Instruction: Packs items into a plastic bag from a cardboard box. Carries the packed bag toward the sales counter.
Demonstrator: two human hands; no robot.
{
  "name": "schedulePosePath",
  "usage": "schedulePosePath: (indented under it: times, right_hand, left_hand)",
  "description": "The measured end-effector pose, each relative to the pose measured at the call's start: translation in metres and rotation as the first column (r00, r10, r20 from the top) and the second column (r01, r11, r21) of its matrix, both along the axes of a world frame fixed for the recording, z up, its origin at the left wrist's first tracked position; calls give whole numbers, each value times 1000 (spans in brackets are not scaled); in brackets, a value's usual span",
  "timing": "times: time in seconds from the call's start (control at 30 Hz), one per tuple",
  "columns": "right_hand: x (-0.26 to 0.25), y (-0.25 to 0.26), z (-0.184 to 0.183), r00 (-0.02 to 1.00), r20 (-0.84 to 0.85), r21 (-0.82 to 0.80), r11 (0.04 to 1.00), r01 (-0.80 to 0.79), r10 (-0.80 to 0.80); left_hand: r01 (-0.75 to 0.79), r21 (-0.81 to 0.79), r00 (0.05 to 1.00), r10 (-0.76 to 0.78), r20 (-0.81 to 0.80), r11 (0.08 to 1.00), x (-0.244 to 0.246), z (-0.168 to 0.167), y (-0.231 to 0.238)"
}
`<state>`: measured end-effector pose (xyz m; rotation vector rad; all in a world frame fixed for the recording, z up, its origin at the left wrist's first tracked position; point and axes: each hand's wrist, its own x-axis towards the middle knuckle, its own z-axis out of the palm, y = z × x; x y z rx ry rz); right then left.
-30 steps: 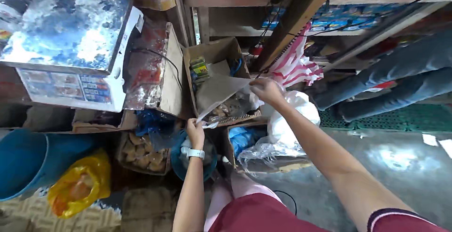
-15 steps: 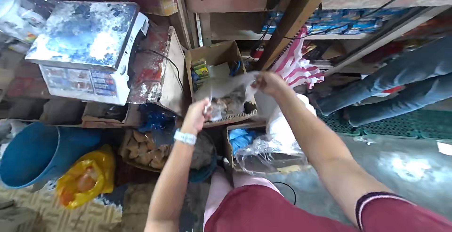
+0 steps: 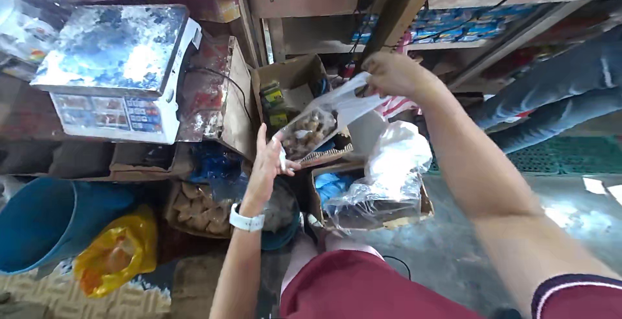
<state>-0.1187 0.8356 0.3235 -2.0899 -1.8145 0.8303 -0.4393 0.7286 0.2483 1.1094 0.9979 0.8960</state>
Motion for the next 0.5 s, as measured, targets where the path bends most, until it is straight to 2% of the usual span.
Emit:
schedulePosePath:
  times: [0.07,0.1,0.17,0.2,0.23,0.27,0.3,0.37,0.4,0.5]
  right_hand:
    - [-12,-26,-21,983,176,74,997,37,-50]
    - [-26,-40,-28,977,209,177,984,-11,-27]
    - [-64,-60,-48,974,112,355,908,-223,196]
    - [-84,-61,-63,932,9,325,881,-345,362]
    - [-102,-55,-85,857,-112,210,855,-474,502]
    - [-116,-42,-117,791,-185,84,811,-579,583]
    - [-126,-28,-151,777,-183,-52,783,-620,603]
    - [-136,-7,-213,825,-61,-250,791,-558,562]
    - [-137,-2,-237,840,11,-287,806,-518,543]
    - [-143,6,-269,862,130,-331,840,-429,491]
  left_hand:
    - [-36,-66,999,38,29,997,12,-16,-15]
    - [-45,-79,998,48,46,996,18,-21,-21]
    - [-70,-72,993,77,90,995,25,-29,-28]
    - [-89,-66,990,95,108,994,27,-32,-30]
    - [-111,-62,986,117,120,992,26,-35,-29]
    - [-127,-56,984,133,121,990,25,-37,-28]
    - [-136,-50,982,141,124,989,23,-39,-25]
    - [-143,-37,980,147,132,989,19,-39,-20]
    - [-147,-33,979,150,136,989,17,-39,-18]
    - [-164,-39,973,168,158,986,12,-40,-15]
